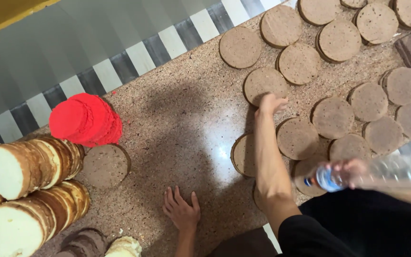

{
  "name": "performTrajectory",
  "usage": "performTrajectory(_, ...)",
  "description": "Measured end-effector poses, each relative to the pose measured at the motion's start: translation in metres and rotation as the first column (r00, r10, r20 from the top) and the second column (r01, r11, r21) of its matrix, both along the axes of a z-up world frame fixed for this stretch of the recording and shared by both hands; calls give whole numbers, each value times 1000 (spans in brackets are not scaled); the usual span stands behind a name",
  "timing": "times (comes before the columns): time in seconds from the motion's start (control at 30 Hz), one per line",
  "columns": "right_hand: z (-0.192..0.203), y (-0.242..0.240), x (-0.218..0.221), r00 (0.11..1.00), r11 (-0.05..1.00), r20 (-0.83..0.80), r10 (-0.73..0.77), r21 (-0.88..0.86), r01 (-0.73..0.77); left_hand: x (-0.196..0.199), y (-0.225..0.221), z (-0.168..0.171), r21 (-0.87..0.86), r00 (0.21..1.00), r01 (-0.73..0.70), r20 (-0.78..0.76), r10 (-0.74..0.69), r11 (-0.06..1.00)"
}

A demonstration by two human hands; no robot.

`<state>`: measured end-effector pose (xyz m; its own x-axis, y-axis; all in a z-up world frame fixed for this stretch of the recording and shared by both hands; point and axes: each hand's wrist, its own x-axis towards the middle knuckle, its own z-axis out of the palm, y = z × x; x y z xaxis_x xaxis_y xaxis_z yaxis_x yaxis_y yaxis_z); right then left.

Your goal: The person arranges round and square cake layers on a countertop. They separate stacked layers and place them in rows, then move square layers to the side. Another person cleans the counter and sprays a liquid on some layers.

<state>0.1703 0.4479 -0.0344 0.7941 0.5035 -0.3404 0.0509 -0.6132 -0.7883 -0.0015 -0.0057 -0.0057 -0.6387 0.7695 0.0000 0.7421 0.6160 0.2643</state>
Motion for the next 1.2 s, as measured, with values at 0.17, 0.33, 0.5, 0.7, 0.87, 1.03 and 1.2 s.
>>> performTrajectory(0.17, -7, -7, -11, 995, 994, -30, 99, 40, -98, 1, 0, -4, -13, 1000, -13, -17, 12, 1000)
performTrajectory(0.33, -13, 3, -18, 990, 996, 113, 83, 30, -87, 1, 2, 4, 16, 1000, -12, -16, 12, 1000)
performTrajectory(0.5, 78, -12, -86, 825, 916, 474, 309, 86, -392, 0, 3, 3, 31, 1000, -16, -18, 17, 999)
performTrajectory(0.7, 14, 51, -104, -282, 367, 674, 683, -650, -665, 1, 0, -6, -4, 1000, -17, -11, 17, 1000)
performTrajectory(0.87, -29, 84, -79, -104, 422, 669, 736, -573, -703, 1, 2, 1, 4, 1000, -25, -11, 25, 1000)
performTrajectory(1.03, 70, 0, -87, 2, 380, 667, 745, -422, -823, 0, 4, 3, 55, 1000, -13, -12, 14, 998)
performTrajectory(1.2, 98, -47, -61, 211, 448, 443, 871, -543, -710, 1, 4, 7, 26, 999, -37, 8, 37, 999)
